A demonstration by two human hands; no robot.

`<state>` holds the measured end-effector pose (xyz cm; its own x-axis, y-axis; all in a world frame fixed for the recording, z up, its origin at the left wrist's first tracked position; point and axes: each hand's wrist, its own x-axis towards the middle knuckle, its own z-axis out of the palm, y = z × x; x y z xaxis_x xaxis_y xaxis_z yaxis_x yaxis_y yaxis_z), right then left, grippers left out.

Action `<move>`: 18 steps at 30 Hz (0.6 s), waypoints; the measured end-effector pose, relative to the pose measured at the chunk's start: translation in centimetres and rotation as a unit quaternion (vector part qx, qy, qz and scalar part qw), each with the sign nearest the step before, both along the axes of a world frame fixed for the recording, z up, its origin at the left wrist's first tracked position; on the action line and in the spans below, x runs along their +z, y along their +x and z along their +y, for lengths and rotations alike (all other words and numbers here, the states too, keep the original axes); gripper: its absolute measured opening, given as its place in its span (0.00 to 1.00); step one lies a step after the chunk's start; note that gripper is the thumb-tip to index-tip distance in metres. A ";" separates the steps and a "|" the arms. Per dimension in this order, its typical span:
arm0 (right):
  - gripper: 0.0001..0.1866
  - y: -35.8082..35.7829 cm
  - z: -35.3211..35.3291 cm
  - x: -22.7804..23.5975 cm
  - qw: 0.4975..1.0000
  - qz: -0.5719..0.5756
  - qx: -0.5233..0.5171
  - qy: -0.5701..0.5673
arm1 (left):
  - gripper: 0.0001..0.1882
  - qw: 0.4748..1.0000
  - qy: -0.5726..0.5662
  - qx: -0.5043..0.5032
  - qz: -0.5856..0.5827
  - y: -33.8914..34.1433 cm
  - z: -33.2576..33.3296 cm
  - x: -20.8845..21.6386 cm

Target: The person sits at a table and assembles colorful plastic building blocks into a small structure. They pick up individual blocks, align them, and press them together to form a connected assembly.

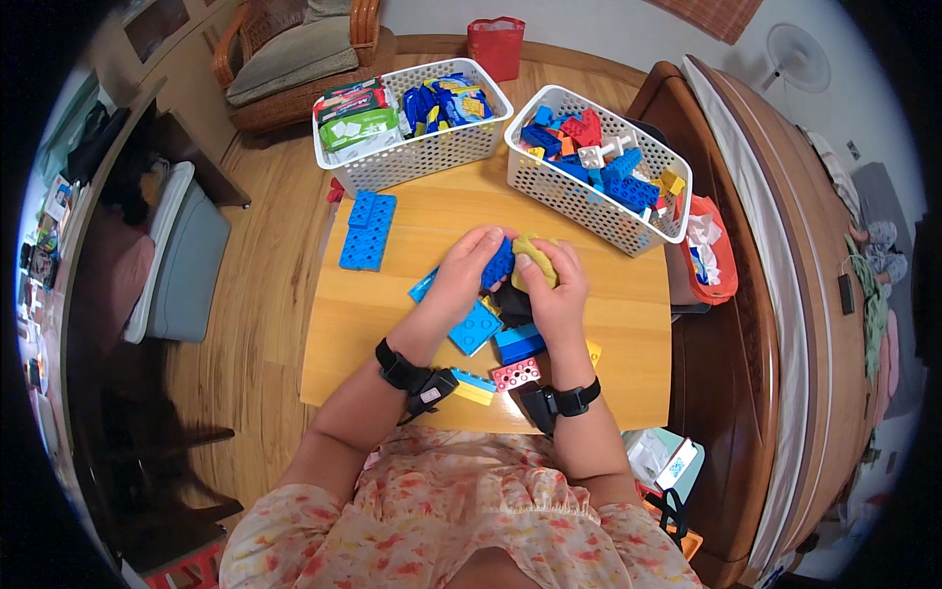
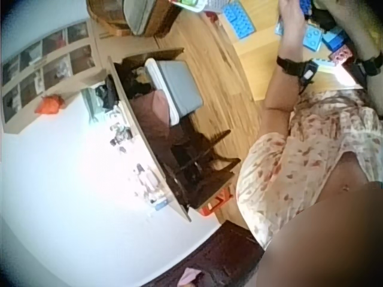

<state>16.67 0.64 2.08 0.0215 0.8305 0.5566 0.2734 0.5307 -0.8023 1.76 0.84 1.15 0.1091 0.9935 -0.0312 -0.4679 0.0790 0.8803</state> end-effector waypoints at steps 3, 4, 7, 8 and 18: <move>0.12 -0.1 0.0 -0.2 0.999 0.008 0.026 -0.040 | 0.16 1.000 -0.009 -0.007 -0.003 -0.4 0.2 -0.2; 0.12 -0.1 0.0 -0.2 0.999 0.008 0.026 -0.040 | 0.16 1.000 -0.009 -0.007 -0.003 -0.4 0.2 -0.2; 0.12 -0.1 0.1 -0.1 0.998 0.017 0.025 -0.061 | 0.17 0.999 -0.026 -0.015 -0.041 -0.7 0.4 -0.4; 0.12 -0.1 0.2 -0.3 0.998 0.011 0.015 -0.055 | 0.17 0.996 -0.032 -0.025 -0.074 -0.8 0.5 -0.5; 0.11 -0.7 -0.2 0.1 0.999 -0.048 0.019 -0.007 | 0.26 0.993 -0.060 0.043 -0.094 -0.2 0.7 -0.3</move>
<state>16.00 0.42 2.19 -0.0632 0.8371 0.5434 0.3291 0.5316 -0.7805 1.61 1.52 0.85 0.0386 0.9898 -0.1368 -0.6325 0.1302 0.7635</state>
